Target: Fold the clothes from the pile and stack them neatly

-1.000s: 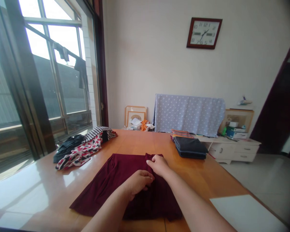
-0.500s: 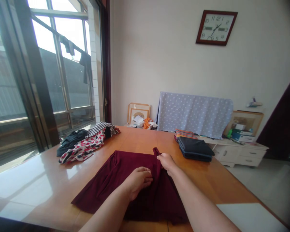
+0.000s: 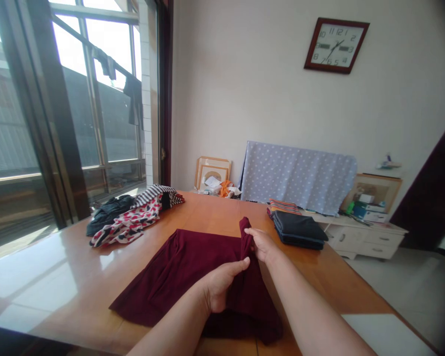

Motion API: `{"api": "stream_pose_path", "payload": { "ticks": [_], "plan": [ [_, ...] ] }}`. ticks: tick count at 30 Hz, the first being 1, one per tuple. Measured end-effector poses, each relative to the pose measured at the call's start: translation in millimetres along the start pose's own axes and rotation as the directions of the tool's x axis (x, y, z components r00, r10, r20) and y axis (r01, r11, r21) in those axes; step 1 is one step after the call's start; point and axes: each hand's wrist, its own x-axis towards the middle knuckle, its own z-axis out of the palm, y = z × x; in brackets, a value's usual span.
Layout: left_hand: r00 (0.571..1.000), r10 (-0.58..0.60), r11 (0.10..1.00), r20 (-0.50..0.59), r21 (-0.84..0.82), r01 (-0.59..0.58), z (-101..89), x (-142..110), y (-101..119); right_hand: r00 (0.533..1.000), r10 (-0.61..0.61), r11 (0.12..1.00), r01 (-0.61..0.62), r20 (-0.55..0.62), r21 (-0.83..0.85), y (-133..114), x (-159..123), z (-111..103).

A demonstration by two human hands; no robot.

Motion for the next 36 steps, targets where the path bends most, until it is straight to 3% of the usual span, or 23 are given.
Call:
{"api": "stream_pose_path", "payload": {
  "ticks": [5, 12, 16, 22, 25, 29, 33, 36],
  "plan": [
    [0.998, 0.025, 0.999, -0.054, 0.031, -0.023, -11.7, -22.3, 4.1, 0.996, 0.085, 0.995, -0.083, 0.038, -0.060, 10.5, -1.8, 28.5],
    [0.971, 0.119, 0.961, -0.209, 0.270, -0.060, -36.1, -41.3, 8.6, 0.985, 0.155, 0.980, -0.144, 0.073, -0.136, 29.3, -9.2, 49.4],
    [0.966, 0.130, 0.946, -0.223, 0.318, -0.054, -46.5, -43.6, 10.5, 0.996, 0.080, 0.979, -0.069, 0.049, -0.191, 28.5, -12.1, 41.4],
    [0.959, 0.170, 0.915, -0.225, 0.398, -0.069, -45.1, -48.5, 10.4, 0.987, -0.155, 0.938, 0.159, 0.035, -0.308, 31.1, -25.0, 25.2],
    [0.944, 0.193, 0.878, -0.268, 0.477, -0.044, -44.4, -52.4, 13.6, 0.951, -0.282, 0.835, 0.308, 0.126, -0.456, 30.1, -37.0, 16.1],
    [0.937, 0.191, 0.820, -0.294, 0.572, 0.012, -49.6, -56.7, 17.2, 0.867, -0.369, 0.566, 0.495, 0.334, -0.659, 28.5, -66.9, 11.6],
    [0.924, 0.194, 0.765, -0.329, 0.640, 0.067, -56.6, -60.7, 17.9, 0.817, -0.203, 0.363, 0.575, 0.540, -0.733, 33.4, -107.3, 20.6],
    [0.872, 0.305, 0.710, -0.382, 0.702, 0.059, -65.9, -62.7, 22.7, 0.814, -0.092, 0.273, 0.574, 0.573, -0.772, 35.7, -126.0, 26.9]
  ]
}}
